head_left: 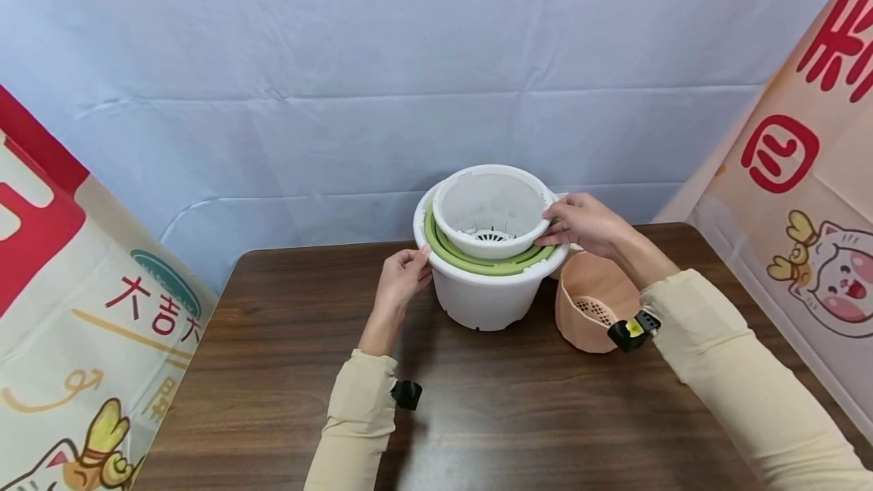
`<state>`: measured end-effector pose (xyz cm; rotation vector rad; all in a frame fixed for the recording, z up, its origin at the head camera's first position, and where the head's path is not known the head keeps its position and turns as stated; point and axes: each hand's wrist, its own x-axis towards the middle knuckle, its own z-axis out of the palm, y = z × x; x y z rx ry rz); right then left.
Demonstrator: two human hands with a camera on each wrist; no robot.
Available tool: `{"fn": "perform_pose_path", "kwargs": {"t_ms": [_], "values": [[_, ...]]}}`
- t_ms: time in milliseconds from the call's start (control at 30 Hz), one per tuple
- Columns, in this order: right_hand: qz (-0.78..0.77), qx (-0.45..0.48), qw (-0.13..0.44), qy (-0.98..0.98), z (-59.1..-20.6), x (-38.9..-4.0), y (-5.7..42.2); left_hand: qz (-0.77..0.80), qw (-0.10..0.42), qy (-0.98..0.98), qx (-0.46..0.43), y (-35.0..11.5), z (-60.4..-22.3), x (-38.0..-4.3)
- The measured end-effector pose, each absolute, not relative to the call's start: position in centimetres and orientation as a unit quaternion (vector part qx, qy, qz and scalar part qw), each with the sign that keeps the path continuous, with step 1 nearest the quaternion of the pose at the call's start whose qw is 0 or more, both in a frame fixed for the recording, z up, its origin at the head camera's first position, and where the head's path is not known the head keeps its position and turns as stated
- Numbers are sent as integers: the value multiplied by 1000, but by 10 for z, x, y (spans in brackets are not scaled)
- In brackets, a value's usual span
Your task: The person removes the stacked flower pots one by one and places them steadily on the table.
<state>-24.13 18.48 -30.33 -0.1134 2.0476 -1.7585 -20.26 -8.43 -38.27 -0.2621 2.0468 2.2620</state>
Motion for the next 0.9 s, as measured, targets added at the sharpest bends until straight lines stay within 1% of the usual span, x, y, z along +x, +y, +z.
{"fn": "perform_pose_path", "kwargs": {"t_ms": [267, 900], "values": [[-645, -40, 214, 733, -302, -239, 184, 743, 35, 663, -85, -83, -385, -204], [-667, -46, 221, 710, -292, -235, 186, 747, 41, 658, -92, -83, -385, -204]]}}
